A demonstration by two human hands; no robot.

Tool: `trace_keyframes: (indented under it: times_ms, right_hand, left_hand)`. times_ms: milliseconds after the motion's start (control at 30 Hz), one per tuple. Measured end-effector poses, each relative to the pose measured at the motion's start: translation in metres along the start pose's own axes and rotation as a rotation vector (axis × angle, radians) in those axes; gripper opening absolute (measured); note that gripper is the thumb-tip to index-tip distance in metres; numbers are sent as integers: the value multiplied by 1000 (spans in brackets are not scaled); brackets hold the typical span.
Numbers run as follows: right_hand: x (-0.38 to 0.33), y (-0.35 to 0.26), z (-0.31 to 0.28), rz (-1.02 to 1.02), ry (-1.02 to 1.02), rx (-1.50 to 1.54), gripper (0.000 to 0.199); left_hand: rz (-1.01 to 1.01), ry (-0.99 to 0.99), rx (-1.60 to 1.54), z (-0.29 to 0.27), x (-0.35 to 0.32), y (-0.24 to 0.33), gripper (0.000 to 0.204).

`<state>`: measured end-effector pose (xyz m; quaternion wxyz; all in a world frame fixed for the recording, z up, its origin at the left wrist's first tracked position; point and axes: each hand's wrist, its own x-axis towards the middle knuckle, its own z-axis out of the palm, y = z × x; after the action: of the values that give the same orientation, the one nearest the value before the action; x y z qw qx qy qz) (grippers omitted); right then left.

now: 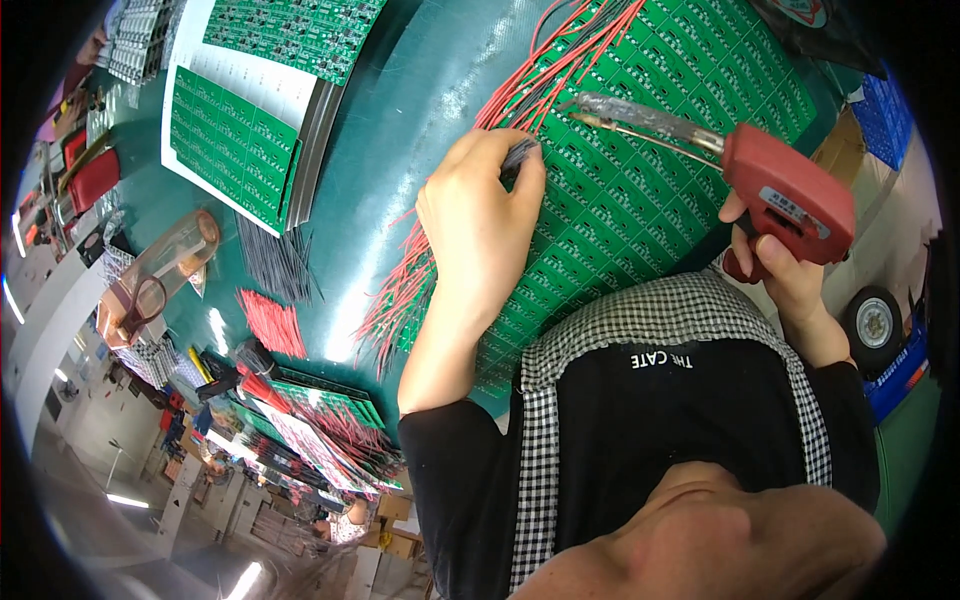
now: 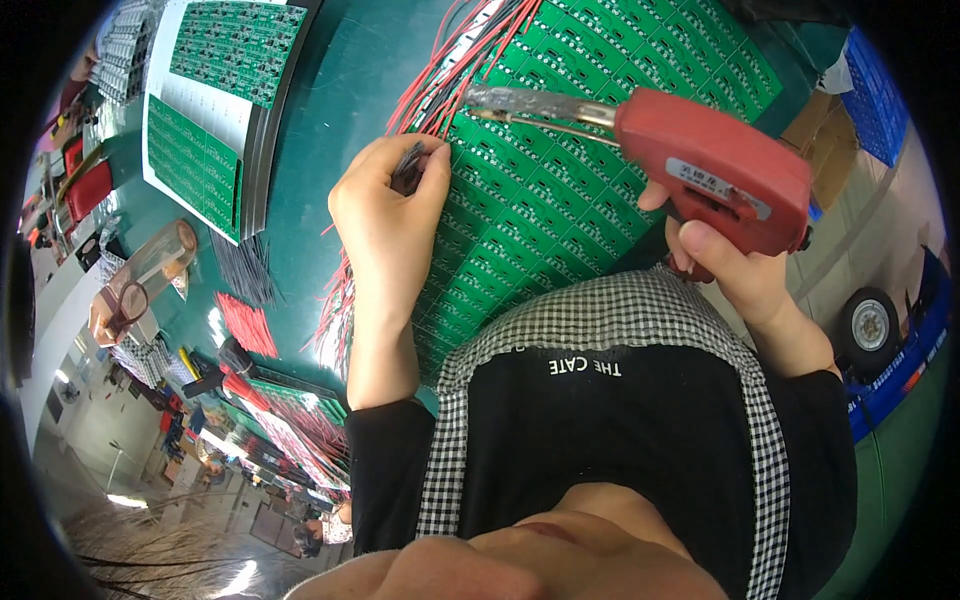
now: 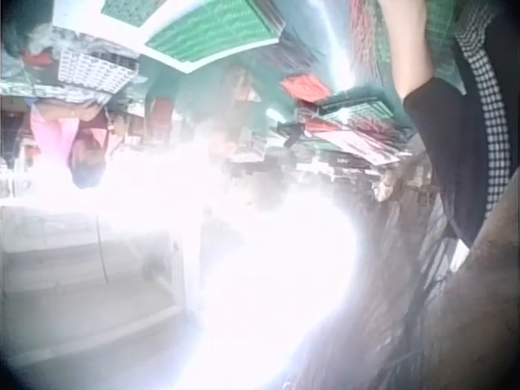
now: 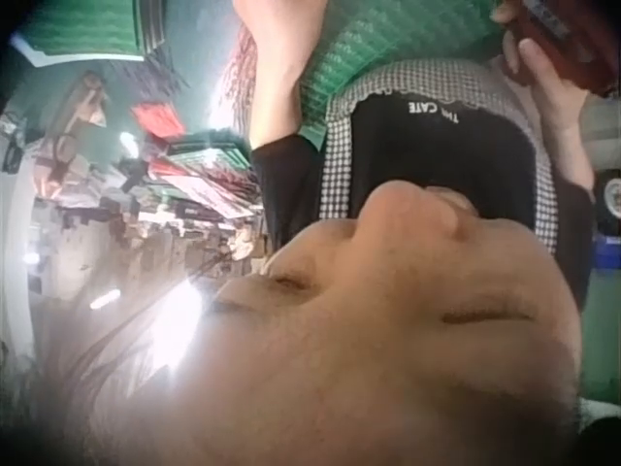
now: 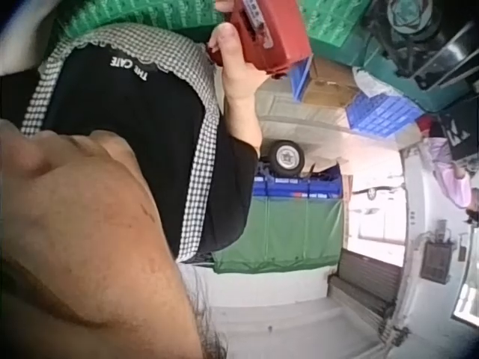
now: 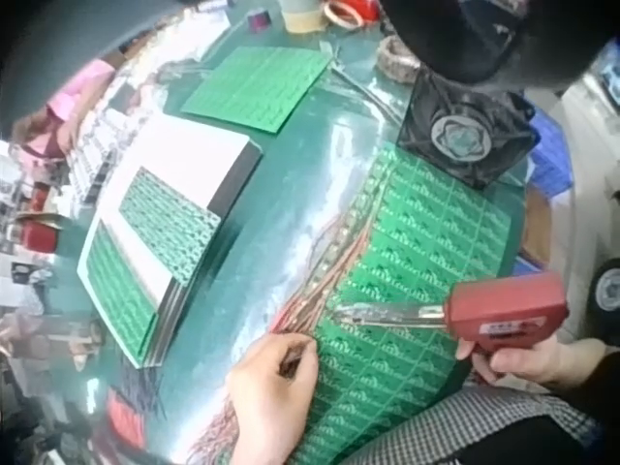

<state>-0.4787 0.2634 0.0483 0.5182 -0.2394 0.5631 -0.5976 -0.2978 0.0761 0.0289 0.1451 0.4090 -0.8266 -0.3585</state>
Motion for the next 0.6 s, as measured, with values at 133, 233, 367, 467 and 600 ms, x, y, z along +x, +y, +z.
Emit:
trace_keyframes:
  times_ms: [133,233,367,467,600]
  right_hand:
    - [-4,-2,3,38,-32,5,44]
    - [-3,-5,6,120,-74,-7,42]
    - [-1,-3,9,139,-58,21,39]
    - [0,-3,8,153,-48,-35,38]
    - [0,-1,7,124,-51,-49,36]
  left_hand:
    - [-52,-16,55,5,1,1,10]
    - [-47,13,94,4,0,0,11]
    - [-44,28,87,7,0,-3,11]
    - [-64,16,57,7,0,-2,11]
    - [-93,43,0,8,1,-1,6]
